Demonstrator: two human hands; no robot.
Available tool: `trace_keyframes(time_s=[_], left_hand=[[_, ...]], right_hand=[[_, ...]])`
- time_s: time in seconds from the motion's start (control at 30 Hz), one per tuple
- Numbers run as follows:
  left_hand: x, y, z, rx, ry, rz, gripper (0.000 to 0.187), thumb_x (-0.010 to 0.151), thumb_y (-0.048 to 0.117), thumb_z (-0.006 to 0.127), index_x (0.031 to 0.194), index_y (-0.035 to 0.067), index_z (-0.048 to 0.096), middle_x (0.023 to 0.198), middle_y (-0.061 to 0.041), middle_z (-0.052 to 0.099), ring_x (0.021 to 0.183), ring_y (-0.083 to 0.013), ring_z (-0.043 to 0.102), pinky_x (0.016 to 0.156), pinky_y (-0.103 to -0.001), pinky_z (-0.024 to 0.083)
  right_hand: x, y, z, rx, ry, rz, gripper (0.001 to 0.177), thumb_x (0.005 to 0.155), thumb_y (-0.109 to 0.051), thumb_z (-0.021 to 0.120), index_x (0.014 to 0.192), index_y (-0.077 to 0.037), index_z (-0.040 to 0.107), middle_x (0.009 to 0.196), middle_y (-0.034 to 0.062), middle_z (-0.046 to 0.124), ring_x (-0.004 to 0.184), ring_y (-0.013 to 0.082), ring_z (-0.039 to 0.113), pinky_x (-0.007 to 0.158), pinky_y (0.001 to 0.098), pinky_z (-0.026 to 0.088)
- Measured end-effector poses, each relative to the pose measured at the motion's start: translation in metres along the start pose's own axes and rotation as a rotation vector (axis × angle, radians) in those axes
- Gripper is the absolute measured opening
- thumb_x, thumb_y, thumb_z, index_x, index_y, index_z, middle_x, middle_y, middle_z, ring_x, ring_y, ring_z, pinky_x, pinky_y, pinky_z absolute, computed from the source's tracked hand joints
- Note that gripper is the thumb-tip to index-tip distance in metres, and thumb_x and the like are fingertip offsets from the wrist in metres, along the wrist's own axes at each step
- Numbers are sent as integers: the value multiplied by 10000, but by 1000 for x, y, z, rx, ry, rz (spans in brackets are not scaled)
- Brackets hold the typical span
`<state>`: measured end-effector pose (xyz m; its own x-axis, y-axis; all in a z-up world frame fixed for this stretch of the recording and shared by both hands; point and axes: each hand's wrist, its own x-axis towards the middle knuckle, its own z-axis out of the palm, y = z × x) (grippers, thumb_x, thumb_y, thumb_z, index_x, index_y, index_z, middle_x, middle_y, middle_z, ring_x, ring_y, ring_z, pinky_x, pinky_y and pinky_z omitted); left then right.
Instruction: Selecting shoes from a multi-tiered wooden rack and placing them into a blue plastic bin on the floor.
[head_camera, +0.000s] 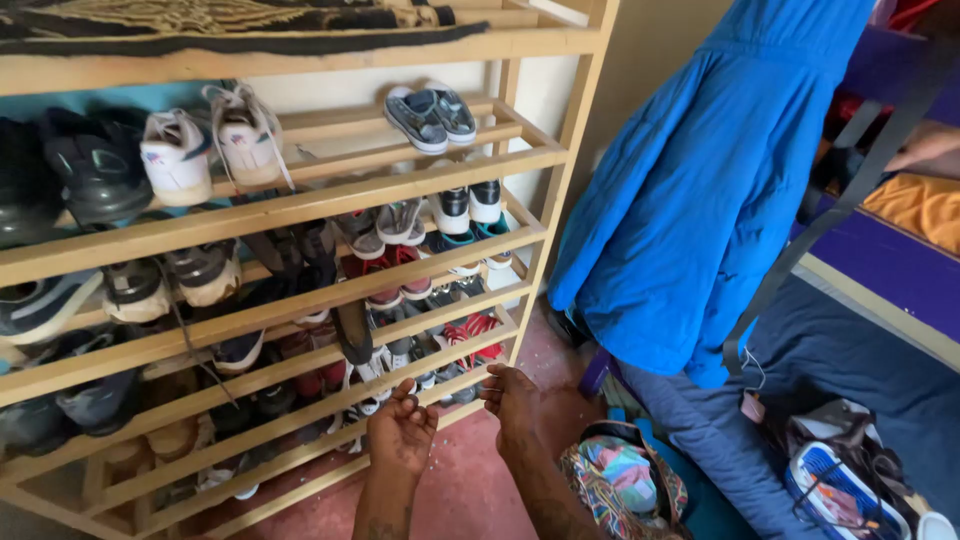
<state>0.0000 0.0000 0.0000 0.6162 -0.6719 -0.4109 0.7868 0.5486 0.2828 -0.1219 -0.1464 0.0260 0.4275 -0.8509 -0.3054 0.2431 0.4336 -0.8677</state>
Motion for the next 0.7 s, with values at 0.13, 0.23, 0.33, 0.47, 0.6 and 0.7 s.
trace_keyframes(time_s=[0.13,0.23,0.33,0.47,0.6,0.7], left_hand=[[-12,13,33,54,-18,2,345,821,4,462,1100,69,654,693,24,526,552,-117,480,727,-352,536],[-19,26,58,121,-12,29,340,815,7,457,1082,74,656,701,23,518,554,-117,470,719,-344,527],[-23,37,81,182,-94,46,302,824,33,468,1057,66,658,698,25,520,552,-116,469,699,-331,521],[-26,49,114,390,-136,117,287,825,30,475,1045,55,656,699,10,527,563,-113,470,665,-309,533],[-6,56,136,763,-235,324,258,859,60,480,969,12,709,725,-8,603,612,-89,536,580,-255,462],[-22,62,175,845,-232,457,279,964,179,486,914,10,702,684,-41,611,578,-109,508,563,-247,428]], right_hand=[[20,-18,4,-22,-31,-45,254,966,-224,559,958,-36,729,731,65,692,590,156,640,539,273,491],[18,-47,21,-52,-46,-111,258,971,-217,569,968,-24,740,732,71,685,588,156,637,520,274,465],[16,-76,38,-86,-125,-149,242,953,-173,572,995,-11,746,735,75,689,576,161,634,522,263,463],[10,-110,60,-188,-175,-239,210,950,-157,582,1017,-10,717,756,85,708,597,147,650,543,263,472],[9,-140,80,-260,-212,-275,206,937,-161,578,1021,-30,712,769,84,727,592,145,651,560,264,496],[-4,-170,98,-345,-226,-302,205,955,-190,599,1032,-42,717,767,80,713,602,136,646,563,255,474]])
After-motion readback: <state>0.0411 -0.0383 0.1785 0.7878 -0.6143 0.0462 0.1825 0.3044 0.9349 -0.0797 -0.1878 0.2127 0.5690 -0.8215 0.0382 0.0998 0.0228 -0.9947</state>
